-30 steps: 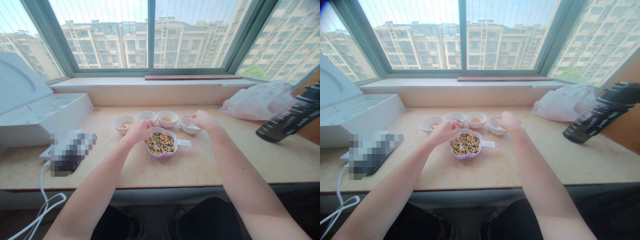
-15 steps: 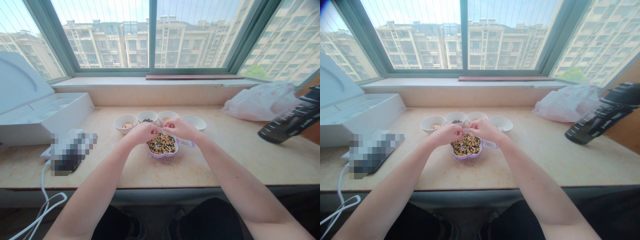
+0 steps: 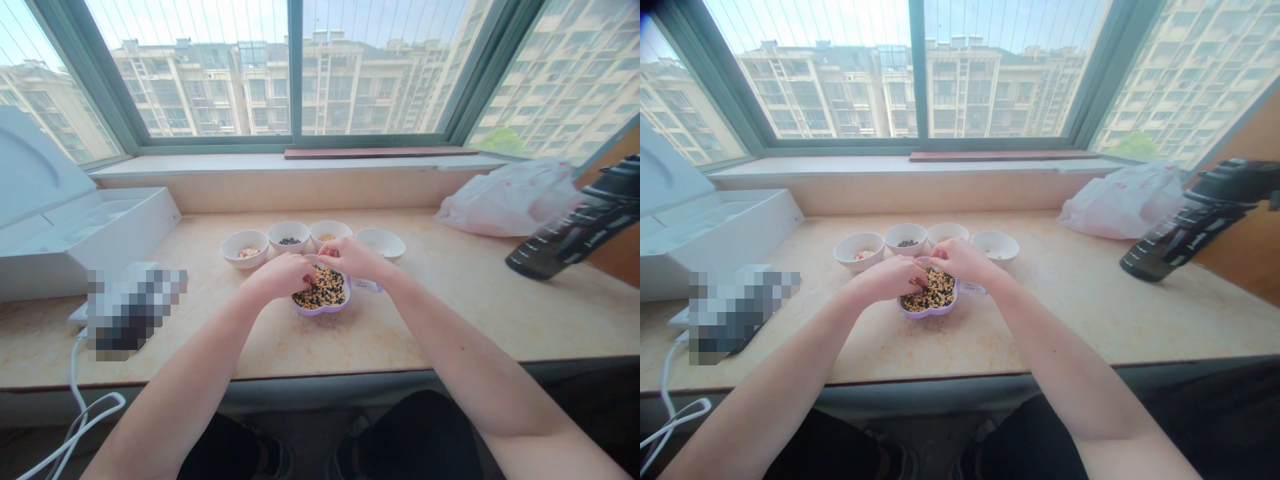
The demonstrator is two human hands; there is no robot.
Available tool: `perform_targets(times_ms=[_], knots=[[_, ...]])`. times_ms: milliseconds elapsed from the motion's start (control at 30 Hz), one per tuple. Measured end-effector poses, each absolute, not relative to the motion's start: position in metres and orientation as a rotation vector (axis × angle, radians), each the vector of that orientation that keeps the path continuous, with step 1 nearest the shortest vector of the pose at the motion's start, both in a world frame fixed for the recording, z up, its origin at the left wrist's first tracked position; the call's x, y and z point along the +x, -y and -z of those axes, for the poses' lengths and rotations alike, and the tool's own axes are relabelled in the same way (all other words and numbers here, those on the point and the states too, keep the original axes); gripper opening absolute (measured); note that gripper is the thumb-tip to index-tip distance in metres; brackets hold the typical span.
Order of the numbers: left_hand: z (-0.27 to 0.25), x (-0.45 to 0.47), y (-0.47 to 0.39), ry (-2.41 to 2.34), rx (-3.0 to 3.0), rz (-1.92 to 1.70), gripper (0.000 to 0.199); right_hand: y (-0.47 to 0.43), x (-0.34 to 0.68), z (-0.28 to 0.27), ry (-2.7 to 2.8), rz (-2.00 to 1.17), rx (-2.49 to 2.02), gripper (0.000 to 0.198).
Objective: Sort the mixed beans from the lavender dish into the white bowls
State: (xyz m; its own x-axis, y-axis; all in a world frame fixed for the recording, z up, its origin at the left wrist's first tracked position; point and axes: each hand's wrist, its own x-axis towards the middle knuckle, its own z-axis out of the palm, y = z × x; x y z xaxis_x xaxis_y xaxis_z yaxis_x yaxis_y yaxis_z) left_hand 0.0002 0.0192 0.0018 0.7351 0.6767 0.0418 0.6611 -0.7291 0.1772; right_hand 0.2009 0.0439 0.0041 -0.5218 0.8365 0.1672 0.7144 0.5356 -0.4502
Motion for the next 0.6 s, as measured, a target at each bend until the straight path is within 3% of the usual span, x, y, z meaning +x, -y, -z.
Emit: perform_targets(times_ms=[467, 600], knots=[[0.0021, 0.0056, -0.0199, -1.179, 2.839, -0.07, 0.022, -0.0406, 0.1992, -0.005, 2.486, -0.437, -1.282, 0.022], [0.0006, 0.0043, -0.0193, -1.159, 2.83, -0.114, 0.018, -0.0372, 0.1998, -0.0075, 2.593, -0.441, -1.232, 0.031]])
